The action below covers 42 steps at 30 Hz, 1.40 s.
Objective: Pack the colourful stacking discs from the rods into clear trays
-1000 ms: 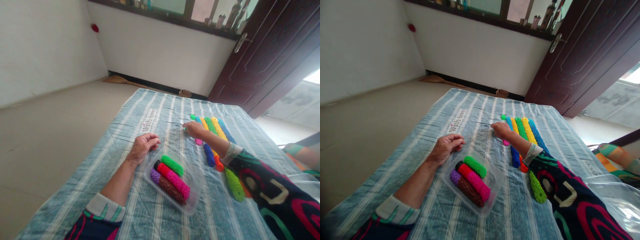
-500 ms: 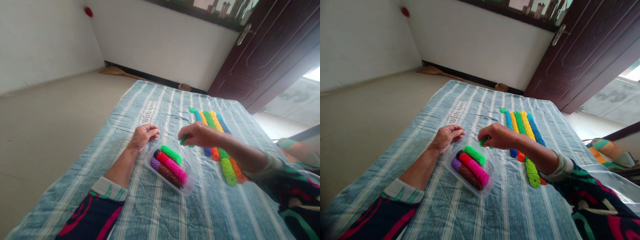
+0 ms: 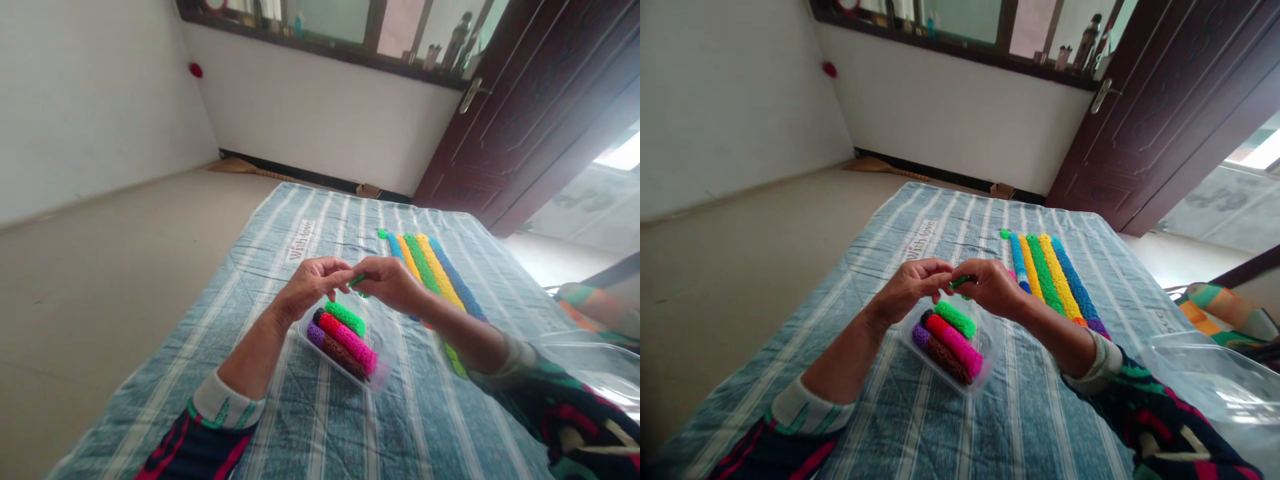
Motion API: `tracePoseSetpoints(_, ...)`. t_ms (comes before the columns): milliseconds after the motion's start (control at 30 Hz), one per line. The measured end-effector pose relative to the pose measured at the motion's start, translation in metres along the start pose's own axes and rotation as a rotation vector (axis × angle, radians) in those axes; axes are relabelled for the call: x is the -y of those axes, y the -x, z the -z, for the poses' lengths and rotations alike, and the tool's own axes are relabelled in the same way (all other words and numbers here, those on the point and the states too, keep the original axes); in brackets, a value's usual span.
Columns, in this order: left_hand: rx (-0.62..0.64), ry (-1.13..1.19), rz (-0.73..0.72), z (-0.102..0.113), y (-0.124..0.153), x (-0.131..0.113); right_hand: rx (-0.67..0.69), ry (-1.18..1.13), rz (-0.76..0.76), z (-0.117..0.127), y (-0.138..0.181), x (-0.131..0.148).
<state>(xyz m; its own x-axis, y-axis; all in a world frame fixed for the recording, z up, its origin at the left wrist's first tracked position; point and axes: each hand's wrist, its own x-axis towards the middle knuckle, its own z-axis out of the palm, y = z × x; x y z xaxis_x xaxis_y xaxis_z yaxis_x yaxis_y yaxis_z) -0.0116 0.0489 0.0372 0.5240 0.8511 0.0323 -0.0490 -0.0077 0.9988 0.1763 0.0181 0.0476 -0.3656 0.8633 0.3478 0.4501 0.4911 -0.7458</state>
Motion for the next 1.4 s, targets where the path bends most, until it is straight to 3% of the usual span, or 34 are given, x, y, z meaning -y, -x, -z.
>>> tracePoseSetpoints(100, 0.039, 0.089, 0.068, -0.005, 0.001, 0.000, -0.102, 0.024, 0.014, -0.007, -0.002, -0.002)
tracePoseSetpoints(300, -0.030, 0.232, 0.143, -0.005, -0.005, 0.010, -0.223, -0.001, -0.015, -0.020, -0.003, -0.010)
tracePoseSetpoints(633, -0.186, 0.307, 0.130, -0.012, -0.008, 0.016, -0.255, -0.149, -0.033, -0.025, 0.002, -0.011)
tracePoseSetpoints(833, -0.214, 0.357, 0.139, -0.013, -0.009, 0.018, -0.284, -0.274, -0.016, -0.031, 0.005, -0.017)
tracePoseSetpoints(1133, -0.240, 0.311, 0.169, -0.014, -0.007, 0.016, -0.346, -0.001, 0.044, -0.035, 0.004, -0.012)
tracePoseSetpoints(1400, -0.222, 0.260, 0.128, -0.016, -0.009, 0.015, -0.356, 0.094, 0.007, -0.033, 0.008, -0.011)
